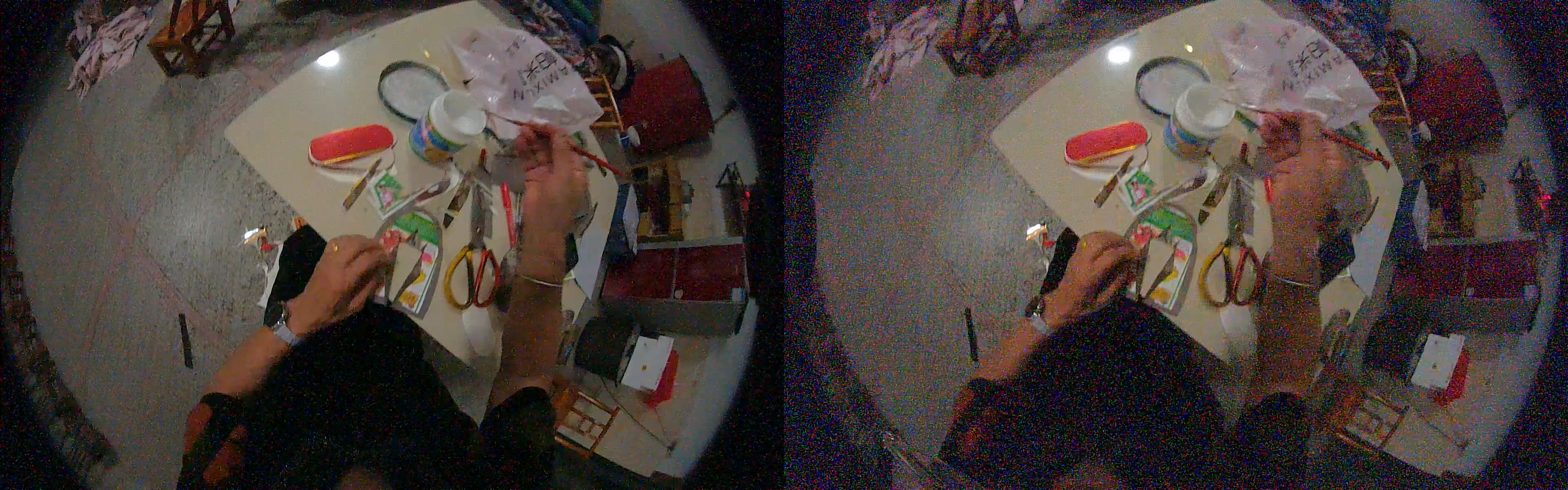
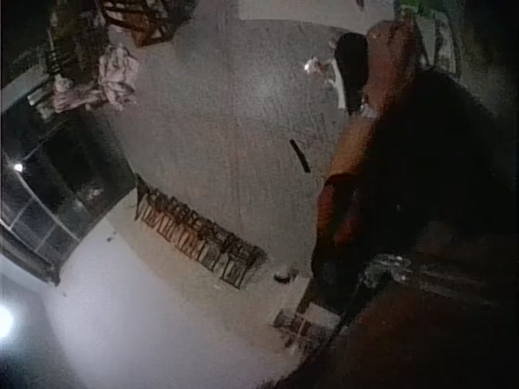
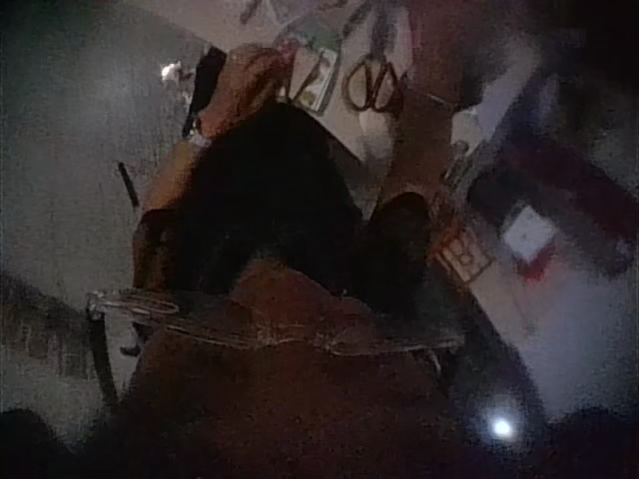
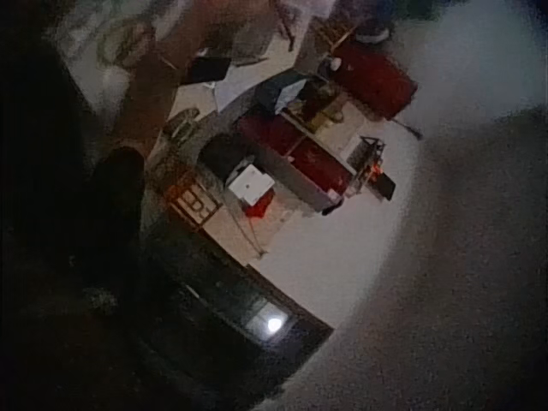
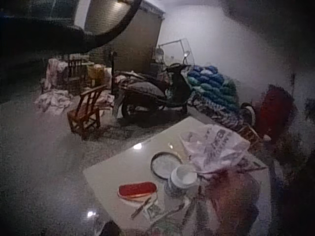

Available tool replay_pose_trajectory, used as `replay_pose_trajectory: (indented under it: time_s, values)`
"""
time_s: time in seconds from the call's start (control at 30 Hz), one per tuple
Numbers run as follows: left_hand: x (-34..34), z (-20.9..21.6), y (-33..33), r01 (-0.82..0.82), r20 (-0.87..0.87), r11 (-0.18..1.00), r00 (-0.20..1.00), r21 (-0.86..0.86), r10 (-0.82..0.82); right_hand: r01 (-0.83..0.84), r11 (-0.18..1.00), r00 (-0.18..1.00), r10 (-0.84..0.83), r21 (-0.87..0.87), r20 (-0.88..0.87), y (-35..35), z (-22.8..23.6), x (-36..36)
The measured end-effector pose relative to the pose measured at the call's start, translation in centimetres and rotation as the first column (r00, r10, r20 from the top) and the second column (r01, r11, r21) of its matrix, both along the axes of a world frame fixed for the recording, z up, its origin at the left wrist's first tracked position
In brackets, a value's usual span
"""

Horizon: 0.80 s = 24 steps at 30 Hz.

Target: The person applies glue with a brush to fabric and cardboard components, then cuts out a patterned fabric shape using scissors to assemble shoe insoles.

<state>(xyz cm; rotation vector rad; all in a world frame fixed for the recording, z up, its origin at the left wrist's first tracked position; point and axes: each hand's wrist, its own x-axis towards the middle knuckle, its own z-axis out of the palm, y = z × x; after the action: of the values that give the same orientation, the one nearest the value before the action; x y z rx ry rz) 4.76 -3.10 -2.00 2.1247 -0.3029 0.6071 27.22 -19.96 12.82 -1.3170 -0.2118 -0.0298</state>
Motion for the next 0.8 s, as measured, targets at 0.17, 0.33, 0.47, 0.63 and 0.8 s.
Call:
replay_pose_trajectory:
  time_s: [0.17,0.33,0.47,0.63,0.8]
  values:
    - [-0.4,1.2,0.8,0.058,-0.013,0.998,0.998,-0.021,-0.059,-0.368,0.926,0.924,0.374,-0.081,0.081,-3.0,0.6,-5.5]
    - [1.5,1.7,0.6,0.100,0.020,0.987,0.994,0.125,-0.103,-0.271,0.907,0.962,0.267,-0.322,-0.058,-3.4,-2.2,-8.3]
    - [1.0,1.4,0.2,0.170,-0.093,0.928,0.985,0.331,-0.147,-0.375,0.862,0.926,0.367,-0.341,-0.090,-3.5,-3.6,-8.7]
    - [-0.3,1.4,-0.2,0.171,-0.122,0.940,0.983,0.296,-0.140,-0.448,0.799,0.893,0.426,-0.402,-0.147,-3.4,-4.6,-9.1]
    - [-0.3,1.2,-0.5,0.171,-0.143,0.948,0.980,0.270,-0.136,-0.498,0.733,0.862,0.476,-0.465,-0.173,-2.4,-5.8,-9.2]
